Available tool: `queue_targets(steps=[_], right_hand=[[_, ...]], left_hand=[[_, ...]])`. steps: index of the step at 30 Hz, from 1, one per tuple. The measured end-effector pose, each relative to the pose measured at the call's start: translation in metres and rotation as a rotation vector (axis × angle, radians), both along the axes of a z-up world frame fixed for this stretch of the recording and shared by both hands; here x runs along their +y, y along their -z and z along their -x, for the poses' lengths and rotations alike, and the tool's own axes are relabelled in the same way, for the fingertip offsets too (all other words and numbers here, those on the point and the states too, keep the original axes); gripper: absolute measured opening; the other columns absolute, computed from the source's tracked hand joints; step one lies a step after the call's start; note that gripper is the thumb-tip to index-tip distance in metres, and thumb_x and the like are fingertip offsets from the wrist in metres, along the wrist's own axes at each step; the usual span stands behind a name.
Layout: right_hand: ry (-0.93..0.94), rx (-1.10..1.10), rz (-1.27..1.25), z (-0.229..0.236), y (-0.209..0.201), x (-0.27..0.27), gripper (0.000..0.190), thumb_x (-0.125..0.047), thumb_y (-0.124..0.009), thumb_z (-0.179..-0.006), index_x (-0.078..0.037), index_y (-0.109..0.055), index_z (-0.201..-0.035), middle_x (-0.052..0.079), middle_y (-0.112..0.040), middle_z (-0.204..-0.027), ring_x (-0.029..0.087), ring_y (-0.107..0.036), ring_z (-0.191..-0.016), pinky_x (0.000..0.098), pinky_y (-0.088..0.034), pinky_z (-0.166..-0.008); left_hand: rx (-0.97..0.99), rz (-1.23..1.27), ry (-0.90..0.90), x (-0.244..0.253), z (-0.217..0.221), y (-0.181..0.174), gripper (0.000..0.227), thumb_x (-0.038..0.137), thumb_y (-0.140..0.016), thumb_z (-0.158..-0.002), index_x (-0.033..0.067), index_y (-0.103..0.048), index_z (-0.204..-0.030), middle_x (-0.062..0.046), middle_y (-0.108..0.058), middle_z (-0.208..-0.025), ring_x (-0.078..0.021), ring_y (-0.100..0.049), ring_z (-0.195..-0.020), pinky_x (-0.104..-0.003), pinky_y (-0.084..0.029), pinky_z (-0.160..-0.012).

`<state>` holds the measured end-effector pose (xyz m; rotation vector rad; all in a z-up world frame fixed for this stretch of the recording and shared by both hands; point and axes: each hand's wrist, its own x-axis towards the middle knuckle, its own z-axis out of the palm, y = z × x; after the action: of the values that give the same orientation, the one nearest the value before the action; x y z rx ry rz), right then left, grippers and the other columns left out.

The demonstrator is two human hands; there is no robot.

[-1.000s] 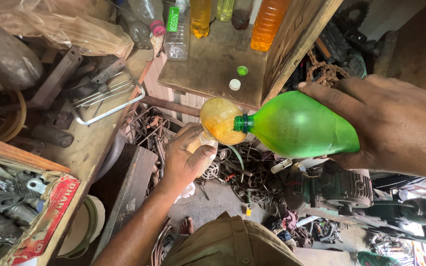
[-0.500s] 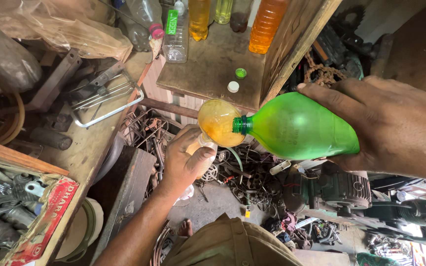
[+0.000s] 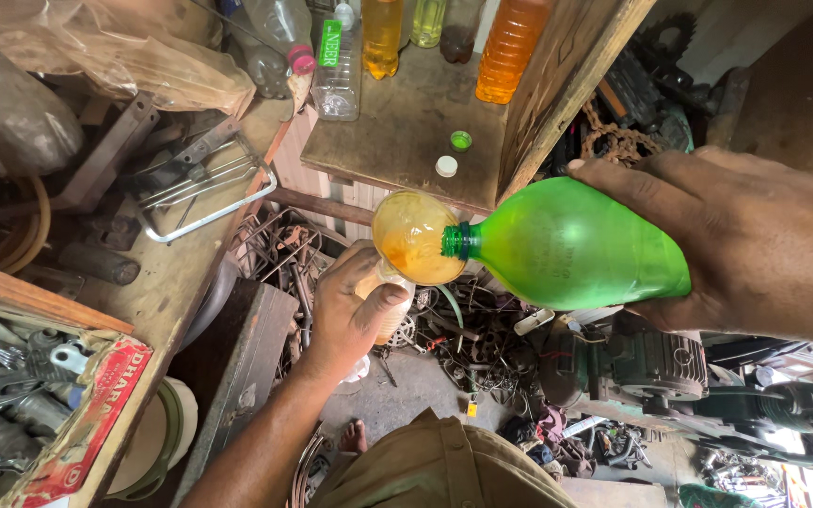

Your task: The person pours an orange liquid from a large green bottle into several smaller clear bottles using a yellow funnel. The person places the filled bottles on a shelf and repeats the process with multiple bottles.

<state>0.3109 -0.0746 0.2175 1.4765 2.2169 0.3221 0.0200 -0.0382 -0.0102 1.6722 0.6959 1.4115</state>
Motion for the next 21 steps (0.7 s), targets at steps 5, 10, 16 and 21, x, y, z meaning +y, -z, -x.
queue_targets(steps=[5,10,16,21], right_hand=[[-0.005,0.013,-0.001,0.0016,-0.0018,-0.0007,0.140,-0.056,-0.092,-0.050,-0.020,-0.022,-0.167,0.005,-0.059,-0.109,0.021,-0.067,-0.091,0.0384,-0.060,-0.083],[-0.016,0.014,-0.013,0.0040,-0.0034,-0.0009,0.139,-0.055,-0.092,-0.051,-0.019,-0.023,-0.166,0.005,-0.059,-0.109,0.021,-0.066,-0.090,0.0380,-0.060,-0.082],[-0.022,0.001,-0.017,0.0049,-0.0062,-0.0022,0.138,-0.055,-0.091,-0.051,-0.019,-0.024,-0.166,0.004,-0.059,-0.108,0.020,-0.066,-0.088,0.0374,-0.059,-0.082],[-0.025,-0.046,-0.018,0.0036,-0.0060,-0.0019,0.138,-0.056,-0.091,-0.052,-0.020,-0.023,-0.167,0.004,-0.059,-0.108,0.020,-0.066,-0.088,0.0362,-0.059,-0.082]], left_hand=[[0.011,-0.020,-0.007,0.0002,0.0015,-0.0004,0.060,0.056,-0.070,-0.094,0.0002,-0.070,-0.117,-0.010,-0.069,-0.113,-0.0199,-0.068,-0.109,-0.033,-0.053,-0.098],[0.018,-0.014,-0.013,-0.0009,0.0015,-0.0011,0.062,0.058,-0.069,-0.094,0.0006,-0.071,-0.116,-0.009,-0.069,-0.111,-0.0200,-0.068,-0.107,-0.033,-0.053,-0.097],[0.033,-0.011,-0.023,-0.0014,0.0011,-0.0024,0.065,0.061,-0.066,-0.093,0.0000,-0.070,-0.116,-0.009,-0.069,-0.112,-0.0202,-0.068,-0.109,-0.033,-0.052,-0.097],[0.055,-0.009,-0.024,-0.0014,0.0009,-0.0018,0.067,0.063,-0.065,-0.094,-0.0001,-0.071,-0.116,-0.010,-0.069,-0.111,-0.0205,-0.068,-0.109,-0.034,-0.052,-0.098]])
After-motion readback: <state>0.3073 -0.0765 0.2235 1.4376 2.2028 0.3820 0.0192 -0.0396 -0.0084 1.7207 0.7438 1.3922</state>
